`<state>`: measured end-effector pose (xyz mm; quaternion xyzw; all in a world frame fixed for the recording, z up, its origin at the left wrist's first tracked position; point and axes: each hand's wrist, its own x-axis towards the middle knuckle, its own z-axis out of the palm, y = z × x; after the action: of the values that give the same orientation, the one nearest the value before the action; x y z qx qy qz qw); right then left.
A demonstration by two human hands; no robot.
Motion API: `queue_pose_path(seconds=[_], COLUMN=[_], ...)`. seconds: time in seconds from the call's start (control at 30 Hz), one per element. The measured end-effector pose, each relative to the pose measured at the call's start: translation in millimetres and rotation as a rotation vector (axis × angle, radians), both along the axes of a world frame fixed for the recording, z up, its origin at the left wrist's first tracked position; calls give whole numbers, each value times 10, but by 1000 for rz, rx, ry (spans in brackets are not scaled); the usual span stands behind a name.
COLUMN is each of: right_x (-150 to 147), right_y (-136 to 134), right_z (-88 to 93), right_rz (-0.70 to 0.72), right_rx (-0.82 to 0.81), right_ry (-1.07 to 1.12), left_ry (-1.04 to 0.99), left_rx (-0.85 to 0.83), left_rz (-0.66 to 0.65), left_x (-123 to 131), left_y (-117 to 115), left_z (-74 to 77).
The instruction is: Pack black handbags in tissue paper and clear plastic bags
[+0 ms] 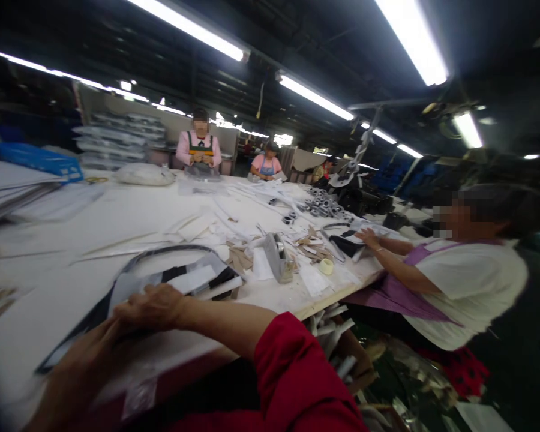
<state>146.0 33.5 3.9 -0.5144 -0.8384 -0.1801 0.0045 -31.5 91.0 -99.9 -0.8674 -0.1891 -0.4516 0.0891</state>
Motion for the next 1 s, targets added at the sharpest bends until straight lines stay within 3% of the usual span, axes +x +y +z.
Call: queue_pose_path(seconds=[0.13, 0.2, 0.37, 0.47, 0.57, 0.7, 0.87, 1.0], right_x=[58, 132, 286, 224, 82, -57, -104, -139], right_y=[-79, -149, -702, -1104, -1295, -1188, -907, -901], right_z=[70, 68, 7, -194, -520, -761, -621, -583], right_rz=[-75, -41, 36, 155, 194, 180, 236, 217], right_rx=[-84, -94, 20, -54, -120, 15, 115, 12], right_ry=[206, 296, 595, 531, 371, 434, 678, 778], left_ry=[18, 46, 110, 110, 114, 131, 163, 218], left_rx=[-29, -61, -121, -133, -134, -122, -93, -67], left_rz=[27, 29, 78, 71, 65, 74, 67, 66], left_x=[25, 59, 75, 66, 66, 72, 57, 39], left_y=[-197, -230, -287, -315, -312, -302, -303, -325], left_z=[200, 236, 226, 222, 219, 218, 220, 236])
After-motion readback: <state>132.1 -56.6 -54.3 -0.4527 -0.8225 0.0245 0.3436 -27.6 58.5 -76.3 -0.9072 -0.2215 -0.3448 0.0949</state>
